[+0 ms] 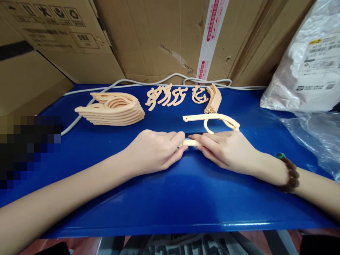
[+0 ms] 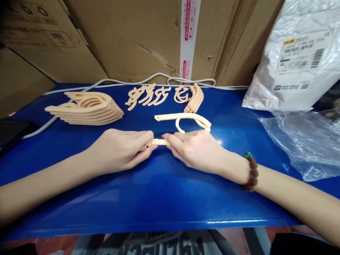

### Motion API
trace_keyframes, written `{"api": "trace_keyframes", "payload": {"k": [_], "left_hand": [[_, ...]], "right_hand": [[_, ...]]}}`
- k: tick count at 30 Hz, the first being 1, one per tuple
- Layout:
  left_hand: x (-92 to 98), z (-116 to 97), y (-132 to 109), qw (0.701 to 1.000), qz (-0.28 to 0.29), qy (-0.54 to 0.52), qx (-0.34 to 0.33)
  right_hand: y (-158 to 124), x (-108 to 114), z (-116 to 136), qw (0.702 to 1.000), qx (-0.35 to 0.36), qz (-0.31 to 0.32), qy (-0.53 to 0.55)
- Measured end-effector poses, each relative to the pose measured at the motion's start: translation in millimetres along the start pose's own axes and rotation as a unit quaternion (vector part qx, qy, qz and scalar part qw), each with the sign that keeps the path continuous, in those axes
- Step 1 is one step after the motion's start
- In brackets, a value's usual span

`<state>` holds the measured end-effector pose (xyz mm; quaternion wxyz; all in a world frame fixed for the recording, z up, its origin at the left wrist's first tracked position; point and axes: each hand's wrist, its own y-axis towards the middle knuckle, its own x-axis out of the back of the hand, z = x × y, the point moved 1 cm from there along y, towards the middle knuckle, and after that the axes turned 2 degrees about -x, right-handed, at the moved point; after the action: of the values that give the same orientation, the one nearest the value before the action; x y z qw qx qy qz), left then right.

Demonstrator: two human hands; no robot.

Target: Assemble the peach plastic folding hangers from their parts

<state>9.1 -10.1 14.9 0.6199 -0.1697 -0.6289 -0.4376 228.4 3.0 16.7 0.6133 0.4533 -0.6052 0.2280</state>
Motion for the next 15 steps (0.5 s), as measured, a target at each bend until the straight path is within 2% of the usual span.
{"api": "trace_keyframes", "payload": {"k": [4,10,12,15], "left_hand": [[0.2,-1.8,0.2,1.0,0.002,0.007,0.013],[-0.7,-3.0,0.5,0.999,0.031,0.005,0.02],[-1.0,-2.8,0.4,0.999,0.04,0.0,0.023],[-0.7,-0.2,-0.7,0.998,0.041,-0.006,0.037]], "right_hand": [[-1.1,-1.2,0.8,1.0,0.009,-0.003,-0.009],[-2.1,-1.5,-2.2,0.999,0.008,0.043,0.013],[-2.2,-0.6,-5.0,0.999,0.014,0.03,0.012],[-2.2,2.1,-10.0,0.999,0.016,-0.027,-0.012]]}}
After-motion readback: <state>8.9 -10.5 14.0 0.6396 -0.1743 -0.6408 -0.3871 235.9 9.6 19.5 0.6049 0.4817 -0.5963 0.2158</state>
